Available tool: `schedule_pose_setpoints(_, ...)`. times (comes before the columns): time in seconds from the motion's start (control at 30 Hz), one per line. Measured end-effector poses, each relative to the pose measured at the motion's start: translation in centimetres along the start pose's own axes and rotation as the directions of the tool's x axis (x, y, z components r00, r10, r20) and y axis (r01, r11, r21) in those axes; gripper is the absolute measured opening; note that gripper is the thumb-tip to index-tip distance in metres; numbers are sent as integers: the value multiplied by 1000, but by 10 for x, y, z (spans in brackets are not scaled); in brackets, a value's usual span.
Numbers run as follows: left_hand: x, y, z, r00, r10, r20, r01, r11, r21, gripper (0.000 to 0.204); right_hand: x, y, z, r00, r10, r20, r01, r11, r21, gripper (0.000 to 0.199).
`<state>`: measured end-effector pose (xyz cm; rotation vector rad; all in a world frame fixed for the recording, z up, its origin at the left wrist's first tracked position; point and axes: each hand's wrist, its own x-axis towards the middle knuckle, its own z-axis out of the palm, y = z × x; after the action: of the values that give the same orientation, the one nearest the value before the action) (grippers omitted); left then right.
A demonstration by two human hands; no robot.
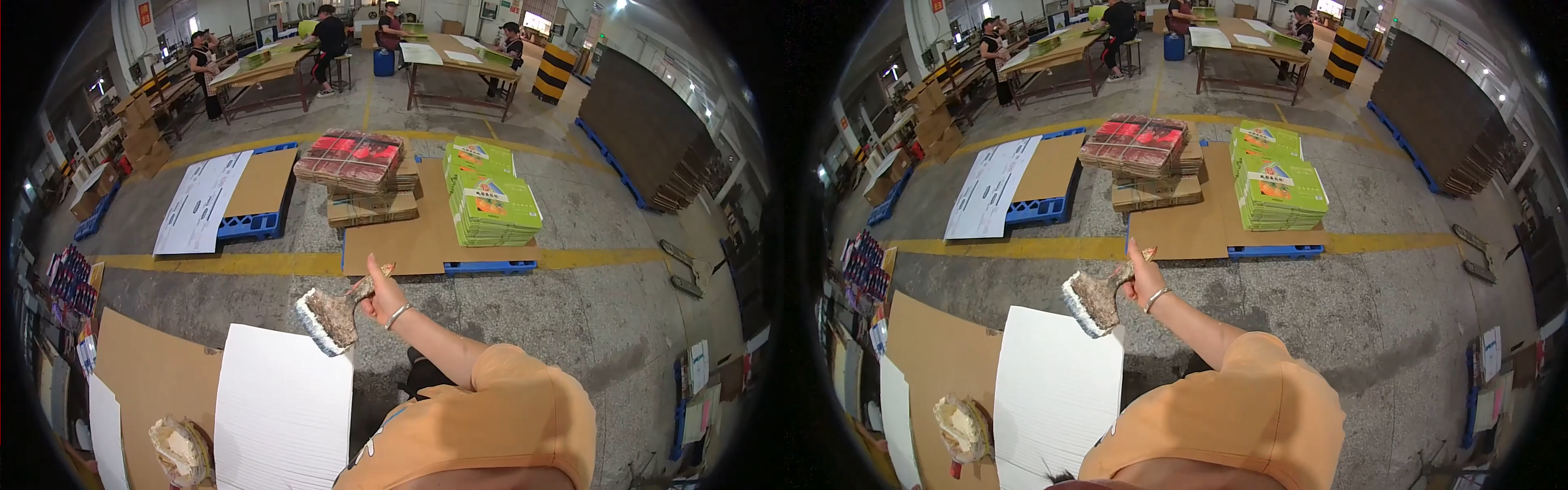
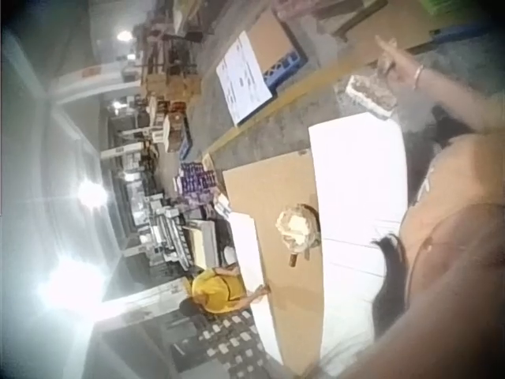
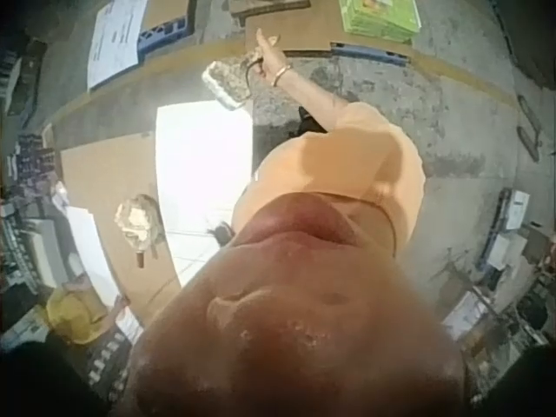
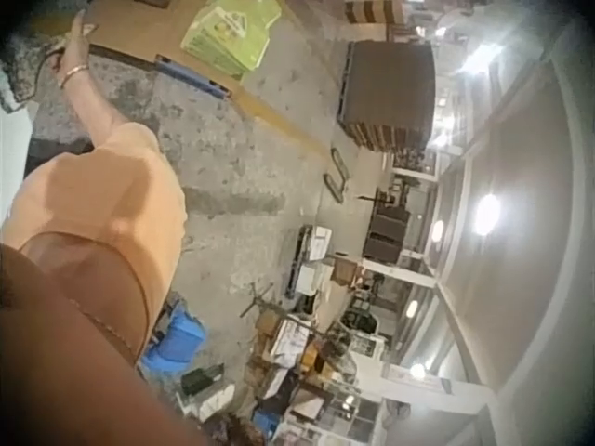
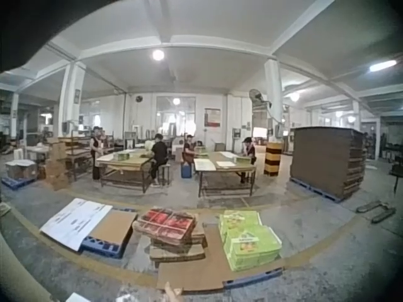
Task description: Applying a liquid adhesive to a large paper sheet using a brush.
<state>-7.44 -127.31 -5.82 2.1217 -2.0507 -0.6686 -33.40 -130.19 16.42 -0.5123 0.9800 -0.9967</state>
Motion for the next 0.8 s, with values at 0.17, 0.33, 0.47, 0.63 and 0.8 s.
schedule_pose_setpoints(0.17,51,51,17,992,-53,119,52,999,8,42,54,-29,-59,1000,-14,22,15,999,-32,66)
schedule_pose_setpoints(0.33,100,126,52,957,-160,241,178,982,-54,44,118,-87,-123,998,55,-25,-54,997,55,57)
schedule_pose_setpoints(0.47,42,172,113,832,-344,436,430,896,-113,46,147,-161,-175,976,-117,-185,141,982,123,49)
schedule_pose_setpoints(0.63,-10,208,138,630,-490,602,679,724,-121,48,169,-215,-201,976,-95,-194,117,987,106,60)
schedule_pose_setpoints(0.8,63,229,85,624,-479,618,653,754,-75,58,215,-204,-177,983,-55,-176,73,993,96,64)
